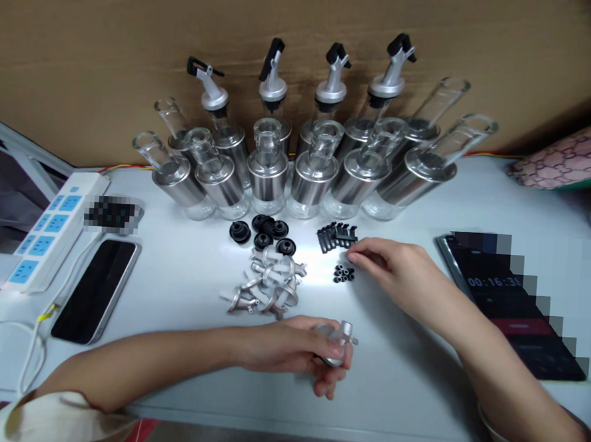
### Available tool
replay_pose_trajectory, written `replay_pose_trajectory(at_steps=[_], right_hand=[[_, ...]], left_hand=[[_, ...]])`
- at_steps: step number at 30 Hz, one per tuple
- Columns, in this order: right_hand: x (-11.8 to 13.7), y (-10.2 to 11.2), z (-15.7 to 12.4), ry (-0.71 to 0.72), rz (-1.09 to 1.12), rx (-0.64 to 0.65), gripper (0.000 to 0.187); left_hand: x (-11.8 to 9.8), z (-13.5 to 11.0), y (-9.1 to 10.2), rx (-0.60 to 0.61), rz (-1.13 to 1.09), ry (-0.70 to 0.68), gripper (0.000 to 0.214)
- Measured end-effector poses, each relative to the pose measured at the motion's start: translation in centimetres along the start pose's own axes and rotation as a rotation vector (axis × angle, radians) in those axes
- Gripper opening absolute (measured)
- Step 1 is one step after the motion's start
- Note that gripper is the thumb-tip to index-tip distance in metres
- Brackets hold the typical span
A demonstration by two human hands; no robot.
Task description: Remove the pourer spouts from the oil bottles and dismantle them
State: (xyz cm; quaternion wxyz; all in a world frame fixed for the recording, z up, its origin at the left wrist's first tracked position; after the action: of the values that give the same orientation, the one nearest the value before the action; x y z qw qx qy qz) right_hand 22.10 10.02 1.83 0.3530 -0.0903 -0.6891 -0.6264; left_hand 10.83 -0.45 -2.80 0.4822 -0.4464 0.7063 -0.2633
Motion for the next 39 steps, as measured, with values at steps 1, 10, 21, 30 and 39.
replay_pose_trajectory(at_steps=[1, 10, 21, 30, 39], right_hand=[[0.0, -0.1, 0.0, 0.004, -0.004, 0.000, 0.017], [0.6, -0.5, 0.1, 0.031, -0.039, 0.044, 0.021], [1.7, 0.7, 0.3, 0.030, 0.008, -0.023, 0.024], [10.8, 4.2, -3.0, 0.553, 0.442, -0.156, 0.038], [18.3, 10.4, -3.0, 0.876, -0.182, -0.462, 0.028]], left_hand=[[0.0, 0.0, 0.0, 0.003, 0.000, -0.002, 0.044], [0.0, 0.0, 0.1, -0.003, -0.002, -0.008, 0.043], [-0.2, -1.2, -1.8, -0.011, 0.130, 0.064, 0.049], [-6.0, -4.3, -3.3, -0.210, 0.593, -0.222, 0.076], [-15.6, -11.3, -9.8, -0.782, 1.209, -0.726, 0.069]])
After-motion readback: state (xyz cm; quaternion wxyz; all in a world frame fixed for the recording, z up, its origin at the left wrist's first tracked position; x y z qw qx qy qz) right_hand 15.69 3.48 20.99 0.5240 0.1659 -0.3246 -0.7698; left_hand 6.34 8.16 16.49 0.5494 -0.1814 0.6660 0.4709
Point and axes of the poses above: each hand's wrist, its own z-axis towards the middle knuckle, its own y-axis out of the back of the hand, x = y × z, the point moved 8 cm from there along z, towards the middle knuckle, and after that the axes turned 9 degrees about y, right-handed, at the moved point
